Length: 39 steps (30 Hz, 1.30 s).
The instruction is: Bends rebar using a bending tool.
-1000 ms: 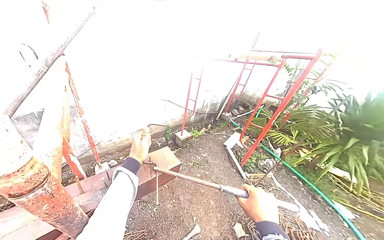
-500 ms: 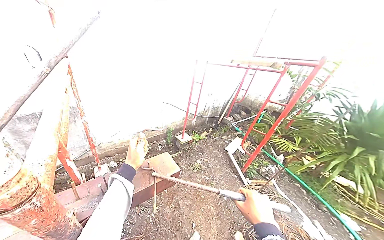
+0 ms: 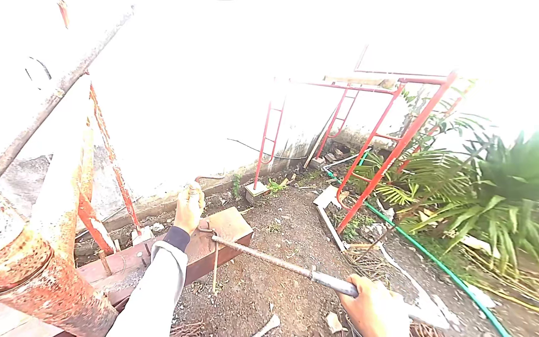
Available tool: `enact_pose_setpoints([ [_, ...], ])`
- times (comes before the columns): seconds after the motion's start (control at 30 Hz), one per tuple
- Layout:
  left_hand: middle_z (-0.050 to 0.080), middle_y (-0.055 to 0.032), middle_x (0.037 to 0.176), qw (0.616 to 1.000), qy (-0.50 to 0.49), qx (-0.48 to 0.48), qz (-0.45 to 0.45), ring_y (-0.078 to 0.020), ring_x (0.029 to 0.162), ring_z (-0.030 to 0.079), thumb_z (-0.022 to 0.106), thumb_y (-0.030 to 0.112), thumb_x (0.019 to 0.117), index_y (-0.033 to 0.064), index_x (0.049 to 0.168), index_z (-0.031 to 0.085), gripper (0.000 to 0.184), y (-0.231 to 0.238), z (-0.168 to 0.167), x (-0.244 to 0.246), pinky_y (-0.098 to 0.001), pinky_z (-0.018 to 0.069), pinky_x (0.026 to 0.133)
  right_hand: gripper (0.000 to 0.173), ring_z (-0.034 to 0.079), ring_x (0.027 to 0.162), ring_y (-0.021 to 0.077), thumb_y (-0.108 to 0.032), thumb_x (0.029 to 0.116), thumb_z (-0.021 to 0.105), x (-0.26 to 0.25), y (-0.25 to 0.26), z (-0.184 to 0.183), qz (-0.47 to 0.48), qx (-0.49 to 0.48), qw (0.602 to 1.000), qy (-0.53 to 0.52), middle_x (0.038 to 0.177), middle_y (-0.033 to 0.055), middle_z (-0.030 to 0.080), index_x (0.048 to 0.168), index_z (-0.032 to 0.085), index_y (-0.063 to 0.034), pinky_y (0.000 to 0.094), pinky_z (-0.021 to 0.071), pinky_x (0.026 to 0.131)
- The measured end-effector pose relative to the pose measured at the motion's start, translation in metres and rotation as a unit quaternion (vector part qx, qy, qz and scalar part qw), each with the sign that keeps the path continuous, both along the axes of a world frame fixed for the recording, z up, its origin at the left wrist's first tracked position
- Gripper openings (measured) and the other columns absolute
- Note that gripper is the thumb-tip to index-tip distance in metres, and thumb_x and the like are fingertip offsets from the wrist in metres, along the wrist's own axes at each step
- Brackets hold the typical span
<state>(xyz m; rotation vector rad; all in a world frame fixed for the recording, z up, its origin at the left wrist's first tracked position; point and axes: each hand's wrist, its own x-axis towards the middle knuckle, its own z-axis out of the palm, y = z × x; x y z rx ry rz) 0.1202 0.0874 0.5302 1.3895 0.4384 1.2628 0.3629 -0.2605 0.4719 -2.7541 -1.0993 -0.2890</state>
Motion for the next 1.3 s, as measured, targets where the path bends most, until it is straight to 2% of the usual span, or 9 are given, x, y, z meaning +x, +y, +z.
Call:
enact_pose_setpoints([
  [0.13,0.037,0.0094,0.051,1.000,0.014,0.005,0.014,-0.0037,0.041,0.033,0.027,0.037,0.1119,0.0210,0.072,0.044,0.046,-0.001,0.001,0.001,-0.0186,0.0320,0.042,0.020,0.070,0.085,0.0327,-0.032,0.0790,0.077,-0.004,0.001,-0.013,-0.023,0.026,0.997,-0.064,0.078,0.0089,0.072,0.077,0.072,-0.0123,0.0566,0.0494,0.084],
  [0.5,0.037,0.0078,0.053,0.999,0.036,0.010,0.025,-0.0047,0.042,0.034,0.026,0.040,0.1122,0.0181,0.075,0.046,0.047,0.001,0.000,0.002,-0.0196,0.0329,0.043,0.020,0.071,0.090,0.0321,-0.033,0.0808,0.078,-0.035,-0.009,-0.008,-0.068,0.007,0.995,-0.067,0.081,0.0082,0.072,0.080,0.072,-0.0141,0.0556,0.0496,0.090],
  [0.77,0.039,0.0096,0.054,0.999,0.033,-0.010,0.006,-0.0022,0.042,0.034,0.023,0.035,0.1128,0.0199,0.078,0.045,0.044,-0.005,0.003,0.001,-0.0166,0.0332,0.043,0.018,0.070,0.081,0.0330,-0.029,0.0750,0.080,-0.069,-0.026,-0.009,-0.082,0.042,0.991,-0.100,0.074,0.0090,0.070,0.076,0.072,-0.0132,0.0556,0.0504,0.080],
  [0.87,0.039,0.0109,0.056,0.998,0.052,0.014,-0.017,-0.0014,0.043,0.033,0.026,0.036,0.1114,0.0209,0.083,0.051,0.042,0.001,-0.010,-0.004,-0.0175,0.0319,0.042,0.017,0.072,0.088,0.0368,-0.023,0.0753,0.082,-0.043,-0.011,0.000,-0.052,0.047,0.996,-0.046,0.084,0.0120,0.075,0.085,0.077,-0.0105,0.0610,0.0504,0.088],
  [0.97,0.047,0.0101,0.061,0.998,0.017,0.026,-0.050,-0.0015,0.046,0.040,0.023,0.041,0.1109,0.0200,0.097,0.061,0.045,0.007,-0.034,-0.004,-0.0176,0.0369,0.044,0.031,0.069,0.106,0.0352,-0.037,0.0884,0.069,-0.019,-0.003,-0.002,-0.079,-0.021,0.988,0.134,0.103,0.0128,0.076,0.104,0.076,-0.0113,0.0591,0.0449,0.099],
  [1.1,0.046,0.0086,0.059,0.999,0.033,0.005,-0.029,-0.0046,0.043,0.038,0.035,0.034,0.1101,0.0181,0.087,0.058,0.036,0.014,-0.040,-0.001,-0.0218,0.0368,0.042,0.034,0.068,0.084,0.0295,-0.042,0.0867,0.072,0.000,-0.017,-0.077,-0.129,0.145,0.942,0.273,0.082,0.0109,0.069,0.086,0.071,-0.0084,0.0530,0.0530,0.080],
  [1.17,0.047,0.0074,0.061,0.993,0.108,0.006,-0.043,-0.0040,0.043,0.038,0.041,0.029,0.1098,0.0143,0.099,0.061,0.027,0.009,-0.027,0.006,-0.0207,0.0360,0.041,0.032,0.067,0.074,0.0268,-0.041,0.0859,0.071,0.003,-0.038,-0.122,-0.181,0.198,0.916,0.298,0.074,0.0084,0.067,0.080,0.068,-0.0098,0.0528,0.0538,0.070],
  [1.2,0.048,0.0067,0.064,0.987,0.153,-0.008,-0.056,-0.0033,0.045,0.038,0.041,0.026,0.1103,0.0119,0.108,0.062,0.025,0.001,-0.016,0.013,-0.0199,0.0353,0.042,0.033,0.068,0.077,0.0287,-0.042,0.0883,0.069,0.003,-0.054,-0.140,-0.219,0.188,0.904,0.314,0.077,0.0099,0.069,0.082,0.070,-0.0095,0.0551,0.0543,0.072],
  [1.3,0.052,0.0080,0.067,0.959,0.240,-0.082,-0.127,0.0002,0.045,0.040,0.035,0.019,0.1114,0.0099,0.114,0.061,0.027,-0.050,0.038,0.053,-0.0152,0.0356,0.041,0.038,0.073,0.098,0.0346,-0.047,0.0950,0.065,0.004,-0.116,-0.192,-0.336,0.113,0.865,0.356,0.097,0.0151,0.076,0.103,0.077,-0.0109,0.0612,0.0550,0.086],
])
